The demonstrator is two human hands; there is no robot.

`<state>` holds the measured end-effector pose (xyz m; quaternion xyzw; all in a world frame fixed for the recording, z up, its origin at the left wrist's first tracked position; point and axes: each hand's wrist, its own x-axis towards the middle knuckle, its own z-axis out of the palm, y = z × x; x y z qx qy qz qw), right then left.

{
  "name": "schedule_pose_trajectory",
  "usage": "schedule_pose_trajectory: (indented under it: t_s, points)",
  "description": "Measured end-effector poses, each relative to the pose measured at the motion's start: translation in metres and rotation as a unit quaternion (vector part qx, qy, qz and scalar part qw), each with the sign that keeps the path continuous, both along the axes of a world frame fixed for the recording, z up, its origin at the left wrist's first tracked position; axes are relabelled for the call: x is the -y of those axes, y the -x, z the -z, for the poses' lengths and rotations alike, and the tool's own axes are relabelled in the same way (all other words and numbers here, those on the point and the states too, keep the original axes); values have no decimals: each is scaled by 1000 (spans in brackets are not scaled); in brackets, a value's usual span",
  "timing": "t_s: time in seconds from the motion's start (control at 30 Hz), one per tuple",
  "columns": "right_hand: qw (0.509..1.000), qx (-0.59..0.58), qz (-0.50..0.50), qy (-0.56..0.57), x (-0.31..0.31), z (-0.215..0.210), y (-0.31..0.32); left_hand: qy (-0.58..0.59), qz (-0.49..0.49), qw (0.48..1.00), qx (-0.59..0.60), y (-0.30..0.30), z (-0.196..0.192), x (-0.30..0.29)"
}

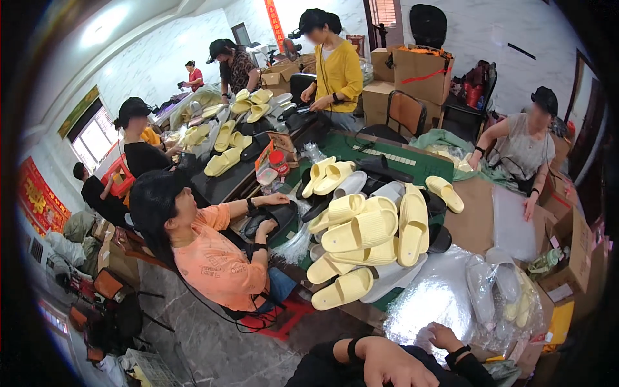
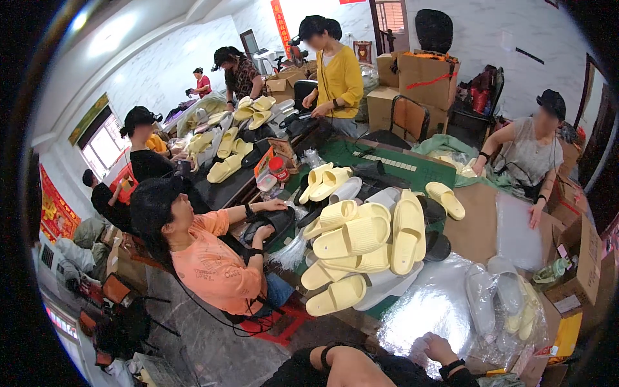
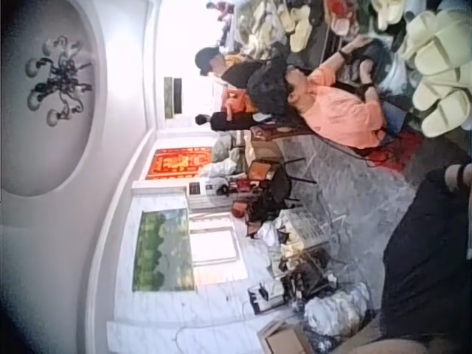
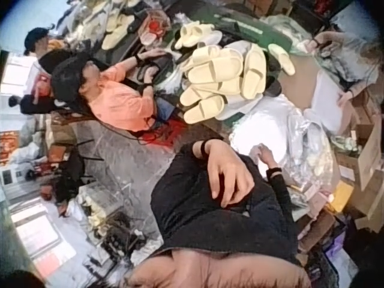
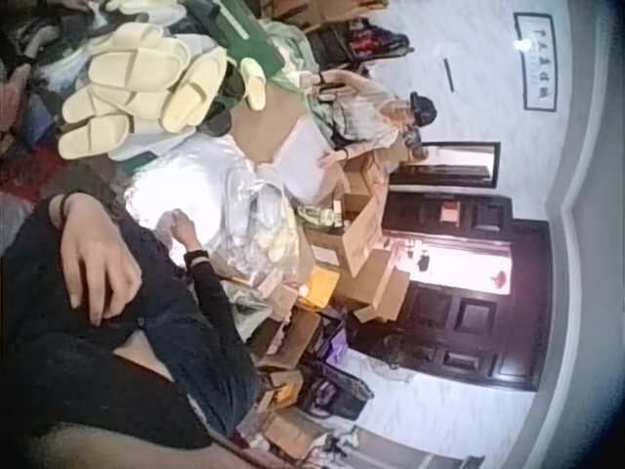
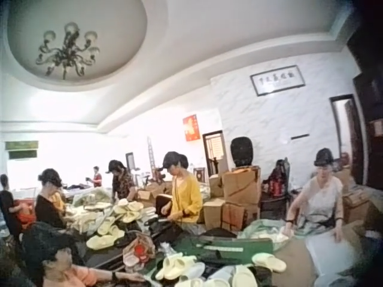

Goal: Packaging yellow and grey foam slippers into plastic bags and cardboard boxes in a workshop environment.

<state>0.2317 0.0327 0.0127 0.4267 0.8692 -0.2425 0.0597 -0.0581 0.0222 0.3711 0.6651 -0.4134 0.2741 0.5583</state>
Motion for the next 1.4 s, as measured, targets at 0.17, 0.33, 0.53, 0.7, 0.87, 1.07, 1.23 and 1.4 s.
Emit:
schedule_pose_trajectory:
  t_s: [0.17, 0.33, 0.53, 0.7, 0.87, 1.07, 1.23, 1.4]
  points:
    - [995, 55, 17, 84, 2, -15, 12, -4, 8, 1000, 9, -4, -5, 3]
    - [998, 37, 19, 39, 7, 10, 2, 0, 29, 1000, -1, -4, -8, 4]
    - [998, 46, 25, 37, 10, 11, 4, -13, 49, 999, 18, -6, -9, 7]
    - [998, 41, 27, 32, 10, 14, 2, -12, 58, 998, -4, -7, -9, 9]
    - [998, 44, 29, 38, 11, 10, 3, -12, 58, 998, -1, -9, -9, 11]
    - [997, 65, 19, 45, 11, 0, 8, -12, 56, 998, -1, -10, -8, 14]
    - [997, 53, 23, 54, 11, -3, 7, -20, 54, 998, 3, -11, -10, 16]
    - [997, 63, 18, 41, 11, 12, 4, -24, 63, 998, -14, -12, -10, 16]
